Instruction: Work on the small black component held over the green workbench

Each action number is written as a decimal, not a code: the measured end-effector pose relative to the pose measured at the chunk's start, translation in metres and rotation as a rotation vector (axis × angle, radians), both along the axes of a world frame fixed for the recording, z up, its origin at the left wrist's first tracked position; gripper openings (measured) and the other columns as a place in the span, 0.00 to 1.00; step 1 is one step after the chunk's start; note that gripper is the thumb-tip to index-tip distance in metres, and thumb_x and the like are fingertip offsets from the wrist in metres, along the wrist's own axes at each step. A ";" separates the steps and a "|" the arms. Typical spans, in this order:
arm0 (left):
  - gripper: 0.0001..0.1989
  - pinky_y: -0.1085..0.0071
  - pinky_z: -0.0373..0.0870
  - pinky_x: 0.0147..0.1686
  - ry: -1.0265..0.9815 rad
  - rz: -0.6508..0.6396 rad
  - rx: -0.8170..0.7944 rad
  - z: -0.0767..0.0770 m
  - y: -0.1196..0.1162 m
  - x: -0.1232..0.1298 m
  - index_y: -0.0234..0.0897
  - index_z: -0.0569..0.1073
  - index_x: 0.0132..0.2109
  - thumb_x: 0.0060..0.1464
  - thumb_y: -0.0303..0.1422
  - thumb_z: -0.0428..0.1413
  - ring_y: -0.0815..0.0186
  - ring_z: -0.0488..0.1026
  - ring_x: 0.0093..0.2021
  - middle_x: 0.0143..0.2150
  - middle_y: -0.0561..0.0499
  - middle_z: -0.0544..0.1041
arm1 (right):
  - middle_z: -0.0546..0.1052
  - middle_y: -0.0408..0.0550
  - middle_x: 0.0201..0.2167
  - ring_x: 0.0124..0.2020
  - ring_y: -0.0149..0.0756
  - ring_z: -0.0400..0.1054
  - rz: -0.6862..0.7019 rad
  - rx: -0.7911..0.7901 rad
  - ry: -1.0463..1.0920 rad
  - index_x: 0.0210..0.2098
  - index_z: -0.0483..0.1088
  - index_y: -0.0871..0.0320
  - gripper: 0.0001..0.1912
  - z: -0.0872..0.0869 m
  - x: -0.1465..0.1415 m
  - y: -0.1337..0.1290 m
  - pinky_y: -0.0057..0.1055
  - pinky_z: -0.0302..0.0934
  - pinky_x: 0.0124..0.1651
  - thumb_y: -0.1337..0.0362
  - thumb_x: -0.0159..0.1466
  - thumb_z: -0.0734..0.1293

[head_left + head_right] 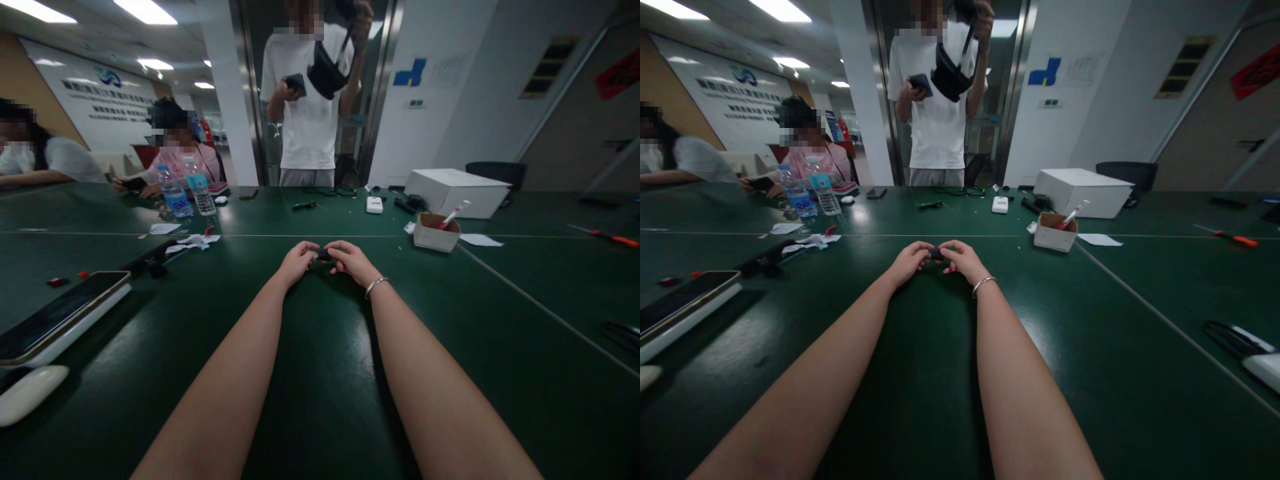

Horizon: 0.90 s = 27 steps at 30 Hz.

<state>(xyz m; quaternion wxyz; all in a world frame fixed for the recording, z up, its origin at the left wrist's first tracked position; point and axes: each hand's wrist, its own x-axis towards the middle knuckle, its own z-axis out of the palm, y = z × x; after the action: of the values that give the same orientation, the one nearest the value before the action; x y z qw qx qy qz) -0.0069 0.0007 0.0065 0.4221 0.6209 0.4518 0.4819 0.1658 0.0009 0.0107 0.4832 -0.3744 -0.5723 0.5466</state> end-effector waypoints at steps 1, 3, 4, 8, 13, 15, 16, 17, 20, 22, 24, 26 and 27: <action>0.09 0.78 0.59 0.22 -0.004 0.001 -0.001 0.000 0.000 0.000 0.35 0.72 0.40 0.52 0.32 0.51 0.73 0.64 0.24 0.26 0.53 0.68 | 0.73 0.38 0.20 0.12 0.18 0.56 0.000 0.000 -0.001 0.37 0.70 0.59 0.10 0.000 0.000 0.000 0.23 0.69 0.22 0.64 0.56 0.70; 0.10 0.78 0.59 0.22 -0.015 -0.009 -0.011 0.001 -0.001 0.000 0.34 0.71 0.41 0.54 0.34 0.50 0.73 0.64 0.23 0.25 0.53 0.68 | 0.74 0.39 0.21 0.12 0.17 0.56 0.003 -0.005 -0.007 0.38 0.70 0.59 0.10 0.000 0.000 0.000 0.23 0.69 0.22 0.63 0.57 0.70; 0.11 0.78 0.59 0.22 -0.013 -0.017 -0.011 0.001 -0.001 0.000 0.34 0.71 0.41 0.55 0.35 0.49 0.73 0.63 0.23 0.24 0.54 0.68 | 0.74 0.39 0.22 0.12 0.17 0.56 0.006 -0.007 -0.009 0.38 0.70 0.59 0.10 0.000 0.000 0.000 0.23 0.69 0.22 0.63 0.57 0.70; 0.12 0.77 0.59 0.23 0.033 -0.015 0.026 0.001 -0.003 0.000 0.34 0.71 0.42 0.49 0.30 0.54 0.72 0.65 0.26 0.27 0.53 0.70 | 0.75 0.40 0.22 0.12 0.18 0.56 0.005 -0.012 -0.008 0.38 0.70 0.59 0.10 0.001 0.000 0.000 0.23 0.69 0.23 0.64 0.57 0.69; 0.10 0.77 0.58 0.22 0.017 -0.020 0.002 0.003 -0.003 0.001 0.33 0.71 0.42 0.54 0.31 0.49 0.72 0.63 0.23 0.24 0.54 0.68 | 0.73 0.38 0.20 0.12 0.18 0.56 0.003 -0.009 0.001 0.37 0.70 0.59 0.10 0.000 0.000 0.000 0.23 0.69 0.22 0.63 0.56 0.70; 0.11 0.77 0.58 0.23 0.016 -0.011 0.013 0.003 -0.002 0.000 0.34 0.71 0.42 0.52 0.30 0.50 0.72 0.63 0.24 0.25 0.54 0.68 | 0.72 0.37 0.20 0.12 0.18 0.56 0.006 -0.005 0.008 0.38 0.69 0.59 0.11 -0.001 0.000 0.000 0.24 0.69 0.22 0.63 0.56 0.70; 0.11 0.77 0.58 0.23 0.017 -0.012 0.005 0.003 -0.002 0.000 0.34 0.71 0.42 0.52 0.29 0.50 0.73 0.63 0.24 0.26 0.54 0.69 | 0.72 0.37 0.19 0.12 0.18 0.56 0.006 -0.004 0.009 0.38 0.69 0.59 0.11 -0.001 0.000 0.001 0.24 0.69 0.22 0.63 0.56 0.70; 0.11 0.77 0.58 0.23 0.017 -0.014 -0.007 0.003 -0.001 0.000 0.34 0.71 0.42 0.52 0.29 0.49 0.72 0.62 0.23 0.26 0.53 0.69 | 0.72 0.37 0.20 0.12 0.18 0.57 0.008 -0.003 0.008 0.38 0.69 0.59 0.11 -0.001 0.000 0.001 0.24 0.69 0.22 0.63 0.56 0.70; 0.11 0.77 0.59 0.23 0.024 -0.005 -0.014 0.001 -0.002 0.000 0.35 0.72 0.42 0.51 0.29 0.50 0.72 0.64 0.25 0.28 0.52 0.71 | 0.72 0.38 0.20 0.12 0.18 0.57 0.004 0.006 0.008 0.37 0.69 0.59 0.11 -0.002 0.000 0.002 0.24 0.69 0.22 0.62 0.56 0.70; 0.11 0.76 0.60 0.24 0.037 -0.003 -0.012 -0.001 -0.002 -0.001 0.35 0.72 0.42 0.51 0.31 0.51 0.71 0.65 0.26 0.30 0.51 0.71 | 0.73 0.38 0.20 0.12 0.18 0.57 0.002 0.008 0.004 0.37 0.69 0.59 0.11 -0.002 0.000 0.002 0.24 0.69 0.22 0.62 0.56 0.70; 0.12 0.75 0.62 0.26 0.061 -0.018 -0.011 -0.003 -0.001 -0.002 0.35 0.72 0.43 0.53 0.33 0.51 0.70 0.66 0.28 0.32 0.50 0.72 | 0.73 0.39 0.21 0.12 0.18 0.56 0.003 0.000 -0.003 0.38 0.69 0.59 0.11 -0.002 0.001 0.002 0.24 0.69 0.23 0.63 0.56 0.70; 0.13 0.73 0.65 0.31 0.087 0.021 0.031 0.000 0.002 -0.001 0.36 0.71 0.45 0.52 0.33 0.53 0.68 0.69 0.34 0.37 0.48 0.73 | 0.74 0.39 0.21 0.12 0.18 0.57 -0.002 -0.009 0.001 0.38 0.69 0.59 0.10 -0.002 0.001 0.002 0.24 0.69 0.23 0.63 0.57 0.69; 0.15 0.72 0.66 0.35 0.092 0.072 0.074 0.005 0.003 0.000 0.36 0.71 0.47 0.50 0.32 0.55 0.67 0.70 0.38 0.41 0.47 0.73 | 0.74 0.40 0.21 0.13 0.19 0.57 -0.007 -0.012 0.006 0.38 0.68 0.59 0.10 -0.002 0.001 0.001 0.24 0.69 0.23 0.64 0.57 0.69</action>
<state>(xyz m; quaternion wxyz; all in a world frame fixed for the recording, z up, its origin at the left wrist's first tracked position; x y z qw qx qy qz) -0.0070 0.0040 0.0112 0.3601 0.6409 0.4747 0.4839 0.1667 0.0020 0.0091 0.4847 -0.3775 -0.5663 0.5494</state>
